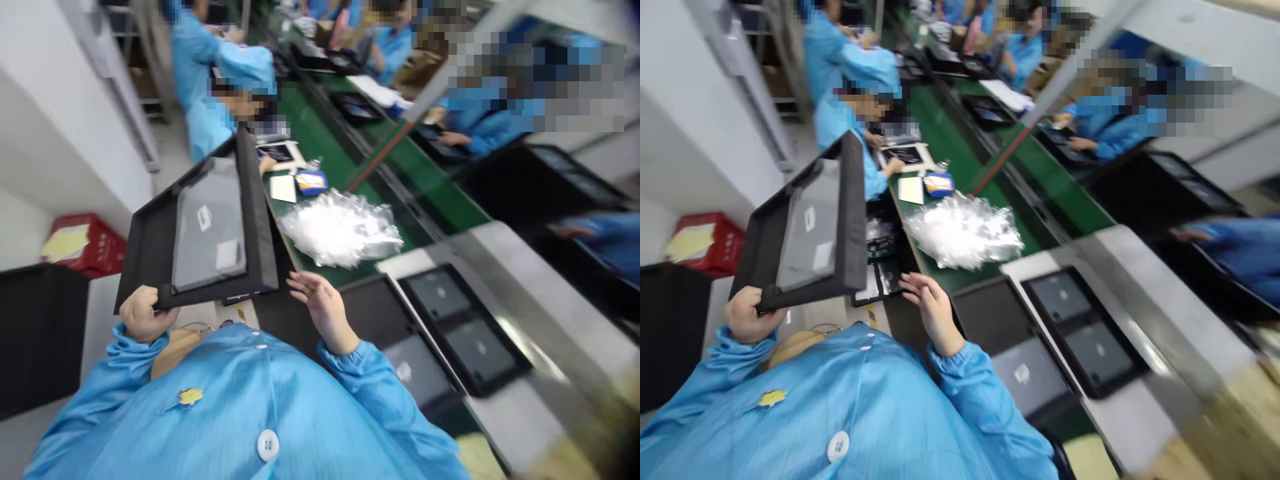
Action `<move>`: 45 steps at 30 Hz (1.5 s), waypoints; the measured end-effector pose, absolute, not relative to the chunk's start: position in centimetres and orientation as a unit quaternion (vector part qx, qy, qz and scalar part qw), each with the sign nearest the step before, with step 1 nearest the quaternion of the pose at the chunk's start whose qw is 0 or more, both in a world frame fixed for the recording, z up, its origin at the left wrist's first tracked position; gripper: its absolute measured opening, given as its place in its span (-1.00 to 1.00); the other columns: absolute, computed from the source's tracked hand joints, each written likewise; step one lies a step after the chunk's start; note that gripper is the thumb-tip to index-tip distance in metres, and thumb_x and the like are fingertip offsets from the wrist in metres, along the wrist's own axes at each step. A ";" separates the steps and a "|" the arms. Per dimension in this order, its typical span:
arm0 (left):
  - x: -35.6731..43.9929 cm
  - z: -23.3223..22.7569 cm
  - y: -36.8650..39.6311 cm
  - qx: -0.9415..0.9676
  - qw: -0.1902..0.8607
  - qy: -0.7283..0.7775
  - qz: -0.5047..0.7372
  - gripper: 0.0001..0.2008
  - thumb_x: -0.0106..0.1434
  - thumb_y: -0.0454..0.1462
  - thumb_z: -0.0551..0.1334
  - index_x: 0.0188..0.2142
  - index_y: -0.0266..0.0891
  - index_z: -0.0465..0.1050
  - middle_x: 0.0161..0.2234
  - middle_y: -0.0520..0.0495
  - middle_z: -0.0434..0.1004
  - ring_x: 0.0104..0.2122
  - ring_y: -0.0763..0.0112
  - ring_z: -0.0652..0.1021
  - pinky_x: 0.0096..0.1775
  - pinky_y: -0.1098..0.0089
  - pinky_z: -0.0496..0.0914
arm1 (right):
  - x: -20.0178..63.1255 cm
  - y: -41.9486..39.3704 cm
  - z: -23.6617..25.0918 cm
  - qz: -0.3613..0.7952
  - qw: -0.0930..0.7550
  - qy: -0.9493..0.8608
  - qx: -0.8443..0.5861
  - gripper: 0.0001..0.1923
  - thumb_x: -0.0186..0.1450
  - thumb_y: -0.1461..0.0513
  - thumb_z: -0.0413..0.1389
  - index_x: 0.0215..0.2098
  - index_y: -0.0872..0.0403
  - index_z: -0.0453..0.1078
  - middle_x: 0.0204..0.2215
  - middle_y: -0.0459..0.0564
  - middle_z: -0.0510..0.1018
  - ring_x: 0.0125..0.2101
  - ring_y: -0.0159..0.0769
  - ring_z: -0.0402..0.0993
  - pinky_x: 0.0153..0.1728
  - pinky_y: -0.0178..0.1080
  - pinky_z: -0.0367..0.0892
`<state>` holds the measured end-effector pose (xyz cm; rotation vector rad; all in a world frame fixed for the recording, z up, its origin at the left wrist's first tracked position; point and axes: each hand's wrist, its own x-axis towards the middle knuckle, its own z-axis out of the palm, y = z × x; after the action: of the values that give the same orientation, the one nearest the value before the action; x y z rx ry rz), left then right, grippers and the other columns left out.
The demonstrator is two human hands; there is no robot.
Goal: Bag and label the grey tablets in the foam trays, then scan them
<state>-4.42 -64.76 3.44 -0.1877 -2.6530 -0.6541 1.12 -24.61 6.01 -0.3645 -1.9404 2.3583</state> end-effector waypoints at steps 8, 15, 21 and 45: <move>-10.5 -0.7 -47.2 -0.548 0.043 -0.794 -0.260 -0.80 0.28 -0.13 0.31 -0.39 -0.17 0.40 -0.36 -0.17 0.60 -0.31 0.18 0.63 -0.22 0.24 0.54 | 8.7 -18.6 13.0 0.764 0.174 -0.556 -0.276 -0.42 0.07 0.00 0.38 0.01 0.02 0.47 -0.15 -0.02 0.66 -0.15 -0.05 0.60 -0.17 -0.10 0.56; -8.2 -0.4 -31.7 -0.628 -0.057 -0.719 -0.293 -0.14 0.01 -0.18 0.59 0.22 -0.34 0.26 0.17 -0.40 0.43 0.14 -0.07 0.51 0.17 0.03 0.46 | 18.7 -14.0 11.8 0.687 0.340 -0.501 -0.401 -0.60 0.06 0.13 0.33 -0.13 0.03 0.47 -0.27 -0.06 0.64 -0.30 -0.16 0.56 -0.31 -0.20 0.48; -4.4 -0.8 -25.1 -0.778 -0.065 -0.605 -0.156 -0.92 0.27 -0.38 0.32 -0.23 -0.25 0.47 -0.21 -0.19 0.53 -0.18 0.12 0.52 -0.15 0.19 0.46 | 25.6 -10.5 9.0 0.644 0.395 -0.504 -0.419 -0.52 0.05 0.11 0.31 -0.06 0.02 0.49 -0.13 -0.01 0.66 -0.12 -0.06 0.59 -0.10 -0.09 0.52; -7.1 -3.0 -17.5 -0.677 -0.125 -0.711 -0.141 -0.67 0.39 -0.06 0.15 -0.10 -0.27 0.47 0.06 -0.38 0.53 0.11 -0.09 0.52 0.20 -0.03 0.40 | 19.6 -5.5 -6.6 0.442 0.242 -0.542 -0.672 -0.14 0.18 0.09 0.35 0.36 0.19 0.26 0.38 0.35 0.26 0.41 0.15 0.14 0.43 0.03 0.06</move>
<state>-7.07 -17.48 -2.98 -2.3149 -2.4317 -0.4835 19.59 -5.48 -6.56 -1.8387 -1.4832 1.2085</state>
